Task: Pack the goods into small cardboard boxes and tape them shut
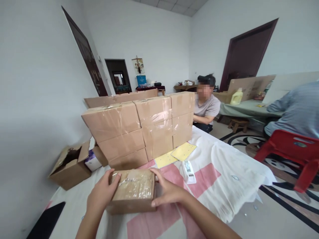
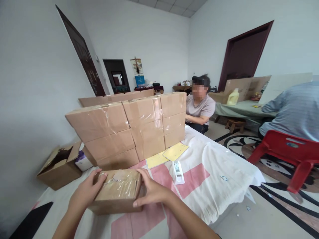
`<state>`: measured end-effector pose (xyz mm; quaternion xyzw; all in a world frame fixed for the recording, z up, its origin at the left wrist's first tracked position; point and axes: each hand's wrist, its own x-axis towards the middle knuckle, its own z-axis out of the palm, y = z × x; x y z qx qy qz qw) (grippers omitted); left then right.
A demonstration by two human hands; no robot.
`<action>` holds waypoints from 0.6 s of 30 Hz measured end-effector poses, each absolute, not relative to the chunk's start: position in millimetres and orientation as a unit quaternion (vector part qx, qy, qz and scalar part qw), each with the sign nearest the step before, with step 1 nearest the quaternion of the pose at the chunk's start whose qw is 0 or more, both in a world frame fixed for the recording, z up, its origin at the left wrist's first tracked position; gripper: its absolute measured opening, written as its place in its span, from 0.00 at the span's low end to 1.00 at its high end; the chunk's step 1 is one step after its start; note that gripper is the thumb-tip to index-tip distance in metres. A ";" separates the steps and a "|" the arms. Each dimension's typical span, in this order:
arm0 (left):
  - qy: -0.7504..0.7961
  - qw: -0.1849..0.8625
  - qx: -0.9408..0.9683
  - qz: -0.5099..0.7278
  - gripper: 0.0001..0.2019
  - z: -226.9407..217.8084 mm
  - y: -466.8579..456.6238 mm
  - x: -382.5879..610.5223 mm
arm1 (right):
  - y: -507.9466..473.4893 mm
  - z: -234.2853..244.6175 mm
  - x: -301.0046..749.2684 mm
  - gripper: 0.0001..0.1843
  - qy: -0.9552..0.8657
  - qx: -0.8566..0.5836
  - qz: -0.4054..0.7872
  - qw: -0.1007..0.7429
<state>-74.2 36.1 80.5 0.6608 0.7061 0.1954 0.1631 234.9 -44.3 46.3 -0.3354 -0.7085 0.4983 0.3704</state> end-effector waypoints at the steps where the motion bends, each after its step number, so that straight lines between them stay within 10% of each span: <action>1: 0.702 0.162 0.666 0.193 0.32 80.7 37.5 -74.3 | -50.7 42.9 233.1 0.72 -0.711 -0.351 0.479 0.377; 18: 0.599 0.279 0.594 0.459 0.32 70.2 -5.7 -58.5 | -152.1 46.7 280.3 0.59 -0.675 -0.432 0.277 0.531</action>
